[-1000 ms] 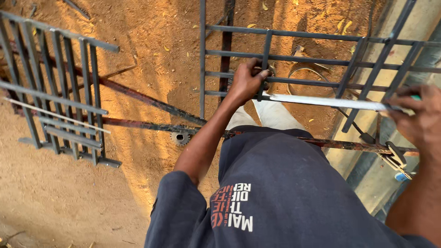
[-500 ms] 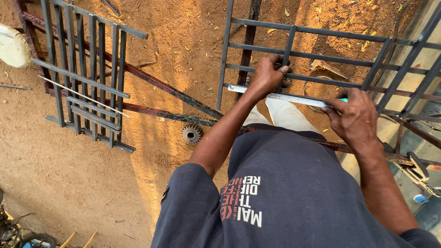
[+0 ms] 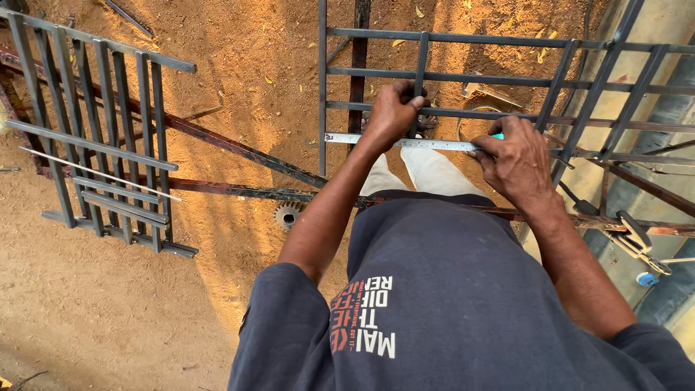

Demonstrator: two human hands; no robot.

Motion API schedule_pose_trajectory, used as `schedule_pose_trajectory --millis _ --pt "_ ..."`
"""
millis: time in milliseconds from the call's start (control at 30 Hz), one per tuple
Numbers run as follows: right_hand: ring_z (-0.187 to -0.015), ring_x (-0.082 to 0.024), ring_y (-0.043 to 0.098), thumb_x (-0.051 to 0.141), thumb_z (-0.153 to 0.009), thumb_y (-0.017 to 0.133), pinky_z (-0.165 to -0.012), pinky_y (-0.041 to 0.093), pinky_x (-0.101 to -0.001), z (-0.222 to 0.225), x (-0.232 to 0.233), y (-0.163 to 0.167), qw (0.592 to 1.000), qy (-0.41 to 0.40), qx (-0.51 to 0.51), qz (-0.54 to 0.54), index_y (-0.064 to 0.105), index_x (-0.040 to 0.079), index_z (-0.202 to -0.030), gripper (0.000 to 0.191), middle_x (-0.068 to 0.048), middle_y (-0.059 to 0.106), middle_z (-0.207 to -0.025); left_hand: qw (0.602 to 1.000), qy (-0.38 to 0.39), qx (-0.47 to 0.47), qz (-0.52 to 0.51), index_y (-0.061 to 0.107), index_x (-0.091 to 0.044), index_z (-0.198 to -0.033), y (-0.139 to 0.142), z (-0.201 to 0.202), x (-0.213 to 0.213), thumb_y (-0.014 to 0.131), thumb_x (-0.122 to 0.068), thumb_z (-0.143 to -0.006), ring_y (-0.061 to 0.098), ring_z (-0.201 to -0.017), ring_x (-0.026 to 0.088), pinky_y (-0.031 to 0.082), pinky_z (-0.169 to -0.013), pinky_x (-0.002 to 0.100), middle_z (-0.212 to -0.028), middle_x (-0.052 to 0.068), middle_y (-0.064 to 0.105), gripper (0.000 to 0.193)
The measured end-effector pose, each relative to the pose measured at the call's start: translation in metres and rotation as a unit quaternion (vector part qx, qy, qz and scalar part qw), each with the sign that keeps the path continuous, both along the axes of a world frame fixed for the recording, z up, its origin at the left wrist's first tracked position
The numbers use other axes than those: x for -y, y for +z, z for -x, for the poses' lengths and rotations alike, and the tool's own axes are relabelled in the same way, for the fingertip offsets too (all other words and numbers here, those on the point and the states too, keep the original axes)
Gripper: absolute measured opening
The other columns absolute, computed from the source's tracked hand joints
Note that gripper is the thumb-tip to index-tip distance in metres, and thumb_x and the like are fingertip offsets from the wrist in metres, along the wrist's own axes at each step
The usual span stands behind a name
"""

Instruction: The person measures a metal frame using a tape measure and marks it. They then use a welding tool to weld the metal components together at the marked positions.

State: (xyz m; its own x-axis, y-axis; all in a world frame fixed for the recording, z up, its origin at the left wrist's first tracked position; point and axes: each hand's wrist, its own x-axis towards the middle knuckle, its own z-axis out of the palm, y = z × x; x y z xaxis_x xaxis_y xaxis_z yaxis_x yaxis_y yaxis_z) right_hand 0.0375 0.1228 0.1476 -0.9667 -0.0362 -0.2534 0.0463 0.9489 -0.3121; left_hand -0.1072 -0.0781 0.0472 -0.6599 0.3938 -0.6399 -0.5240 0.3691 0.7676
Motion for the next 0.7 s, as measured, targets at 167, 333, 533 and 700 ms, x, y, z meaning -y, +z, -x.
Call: schedule_pose_trajectory --millis 167,333,533,700 --pt "-0.098 -0.026 0.060 0.027 -0.089 0.083 -0.079 0.050 -0.0417 0.002 0.001 0.000 1.000 0.005 -0.007 -0.004 0.083 0.017 -0.103 0.017 -0.012 0.067 -0.107 0.997 -0.011 -0.078 0.003 0.069 0.006 -0.121 -0.003 -0.001 0.001 0.070 -0.005 -0.093 0.078 -0.095 0.023 0.062 -0.082 0.034 -0.108 0.020 0.079 0.031" --pt "-0.097 -0.025 0.059 0.028 -0.089 0.083 -0.080 0.050 -0.0421 0.003 0.001 0.002 1.000 0.004 -0.004 -0.001 0.083 0.017 -0.103 0.017 -0.010 0.066 -0.104 1.000 0.004 0.005 0.007 0.065 0.007 -0.123 0.007 0.000 0.002 0.065 -0.006 -0.093 0.078 -0.073 0.020 0.063 -0.059 0.032 -0.105 0.021 0.078 0.032" --pt "-0.096 -0.024 0.059 0.025 -0.089 0.083 -0.079 0.050 -0.0412 0.004 0.002 0.004 1.000 -0.002 0.007 -0.001 0.083 0.017 -0.103 0.016 -0.009 0.066 -0.103 0.999 0.018 0.046 -0.015 0.061 0.008 -0.124 0.024 0.006 -0.001 0.060 -0.003 -0.094 0.078 -0.066 0.021 0.065 -0.050 0.032 -0.103 0.022 0.077 0.032" --pt "-0.097 -0.024 0.059 0.025 -0.089 0.083 -0.081 0.050 -0.0408 0.004 0.002 0.005 1.000 0.000 0.003 0.007 0.083 0.016 -0.105 0.018 -0.009 0.065 -0.104 0.999 0.022 0.047 -0.013 0.062 0.009 -0.124 0.026 0.006 0.001 0.061 -0.002 -0.094 0.077 -0.064 0.023 0.064 -0.049 0.033 -0.104 0.023 0.076 0.032"
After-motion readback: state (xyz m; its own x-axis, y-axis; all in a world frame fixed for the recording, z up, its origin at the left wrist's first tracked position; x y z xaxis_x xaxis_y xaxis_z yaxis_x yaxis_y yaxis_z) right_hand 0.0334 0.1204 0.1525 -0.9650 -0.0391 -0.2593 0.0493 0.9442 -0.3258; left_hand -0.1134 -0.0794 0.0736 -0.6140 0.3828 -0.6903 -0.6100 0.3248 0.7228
